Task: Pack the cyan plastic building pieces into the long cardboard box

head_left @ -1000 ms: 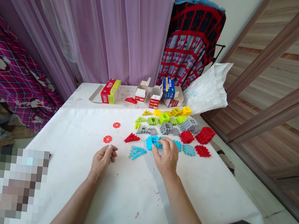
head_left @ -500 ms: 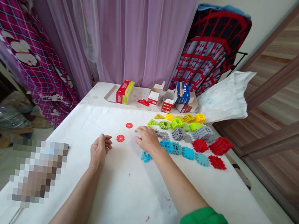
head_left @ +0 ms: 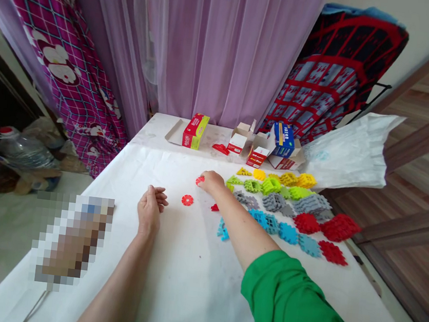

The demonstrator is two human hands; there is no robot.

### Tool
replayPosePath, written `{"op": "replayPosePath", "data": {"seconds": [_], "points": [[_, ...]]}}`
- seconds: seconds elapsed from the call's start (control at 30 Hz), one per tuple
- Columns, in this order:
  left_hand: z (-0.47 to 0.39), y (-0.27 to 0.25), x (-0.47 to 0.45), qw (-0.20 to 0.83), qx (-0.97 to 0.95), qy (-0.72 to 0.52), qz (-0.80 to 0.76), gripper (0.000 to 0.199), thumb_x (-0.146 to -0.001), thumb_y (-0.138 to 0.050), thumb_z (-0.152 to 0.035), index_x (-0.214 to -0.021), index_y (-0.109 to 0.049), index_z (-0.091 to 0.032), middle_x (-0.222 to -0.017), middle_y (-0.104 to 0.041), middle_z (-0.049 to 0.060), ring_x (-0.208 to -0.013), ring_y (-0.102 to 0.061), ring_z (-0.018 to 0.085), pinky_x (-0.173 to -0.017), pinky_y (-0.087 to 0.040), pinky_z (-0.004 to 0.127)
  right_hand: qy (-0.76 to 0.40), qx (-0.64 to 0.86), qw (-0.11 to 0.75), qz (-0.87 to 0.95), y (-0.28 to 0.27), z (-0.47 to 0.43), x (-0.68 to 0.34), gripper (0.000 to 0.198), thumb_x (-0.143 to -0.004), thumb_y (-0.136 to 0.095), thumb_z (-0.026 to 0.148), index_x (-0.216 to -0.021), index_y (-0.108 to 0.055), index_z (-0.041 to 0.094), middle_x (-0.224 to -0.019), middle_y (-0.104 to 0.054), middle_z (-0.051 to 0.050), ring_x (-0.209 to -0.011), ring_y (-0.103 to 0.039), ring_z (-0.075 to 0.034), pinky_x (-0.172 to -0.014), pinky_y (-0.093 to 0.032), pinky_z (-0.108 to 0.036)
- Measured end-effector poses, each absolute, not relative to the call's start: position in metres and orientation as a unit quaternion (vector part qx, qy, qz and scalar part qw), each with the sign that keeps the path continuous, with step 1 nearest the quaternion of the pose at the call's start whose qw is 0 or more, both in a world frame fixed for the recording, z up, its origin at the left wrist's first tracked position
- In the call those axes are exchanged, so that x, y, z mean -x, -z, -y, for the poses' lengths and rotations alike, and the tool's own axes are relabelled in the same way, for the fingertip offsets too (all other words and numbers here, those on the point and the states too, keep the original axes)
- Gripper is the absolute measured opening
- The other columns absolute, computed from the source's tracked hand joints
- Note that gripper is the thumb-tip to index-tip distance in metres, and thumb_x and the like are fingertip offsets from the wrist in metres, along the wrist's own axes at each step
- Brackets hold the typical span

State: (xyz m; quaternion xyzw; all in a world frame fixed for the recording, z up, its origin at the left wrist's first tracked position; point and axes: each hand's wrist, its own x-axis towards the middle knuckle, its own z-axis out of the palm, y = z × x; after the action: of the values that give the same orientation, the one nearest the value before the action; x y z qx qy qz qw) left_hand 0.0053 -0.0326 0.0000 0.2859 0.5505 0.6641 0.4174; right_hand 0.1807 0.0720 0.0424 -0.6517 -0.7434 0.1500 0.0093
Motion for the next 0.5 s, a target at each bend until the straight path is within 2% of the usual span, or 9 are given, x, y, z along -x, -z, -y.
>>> {"op": "replayPosePath", "data": {"seconds": [0.17, 0.23, 0.33, 0.5], "points": [[0.032, -0.002, -0.008, 0.428, -0.281, -0.662, -0.547, 0.054, -0.078, -0.052, -0.069, -0.078, -0.063, -0.015, -0.063, -0.058, 0.0, -0.047, -0.053, 0.01, -0.04, -0.031, 0.022, -0.238, 0.575, 0.018, 0.783, -0.053, -0.062, -0.181, 0.025, -0.086, -0.058, 0.026, -0.105, -0.075, 0.021, -0.094, -0.075, -0.002, -0.083, -0.067, -0.015, -0.068, -0.045, -0.021], [0.033, -0.003, -0.008, 0.429, -0.282, -0.661, -0.547, 0.055, -0.077, -0.052, -0.069, -0.078, -0.063, -0.015, -0.063, -0.059, 0.0, -0.047, -0.053, 0.01, -0.04, -0.031, 0.022, -0.267, 0.542, 0.012, 0.797, -0.053, -0.052, -0.176, 0.026, -0.082, -0.064, 0.028, -0.106, -0.075, 0.023, -0.091, -0.075, 0.001, -0.078, -0.067, -0.012, -0.066, -0.046, -0.019], [0.033, -0.003, -0.008, 0.431, -0.28, -0.661, -0.547, 0.054, -0.078, -0.052, -0.069, -0.078, -0.063, -0.015, -0.063, -0.059, 0.0, -0.048, -0.053, 0.01, -0.04, -0.031, 0.022, -0.263, 0.531, 0.001, 0.806, -0.048, -0.04, -0.168, 0.033, -0.072, -0.073, 0.025, -0.105, -0.075, 0.024, -0.095, -0.075, 0.0, -0.081, -0.067, -0.015, -0.067, -0.046, -0.021], [0.033, -0.001, -0.007, 0.435, -0.274, -0.669, -0.537, 0.052, -0.078, -0.054, -0.066, -0.079, -0.064, -0.015, -0.063, -0.058, 0.0, -0.048, -0.053, 0.009, -0.04, -0.032, 0.021, -0.224, 0.543, -0.028, 0.809, -0.042, -0.032, -0.161, 0.022, -0.071, -0.071, 0.025, -0.093, -0.076, 0.024, -0.094, -0.075, -0.003, -0.084, -0.067, -0.02, -0.064, -0.044, -0.025]]}}
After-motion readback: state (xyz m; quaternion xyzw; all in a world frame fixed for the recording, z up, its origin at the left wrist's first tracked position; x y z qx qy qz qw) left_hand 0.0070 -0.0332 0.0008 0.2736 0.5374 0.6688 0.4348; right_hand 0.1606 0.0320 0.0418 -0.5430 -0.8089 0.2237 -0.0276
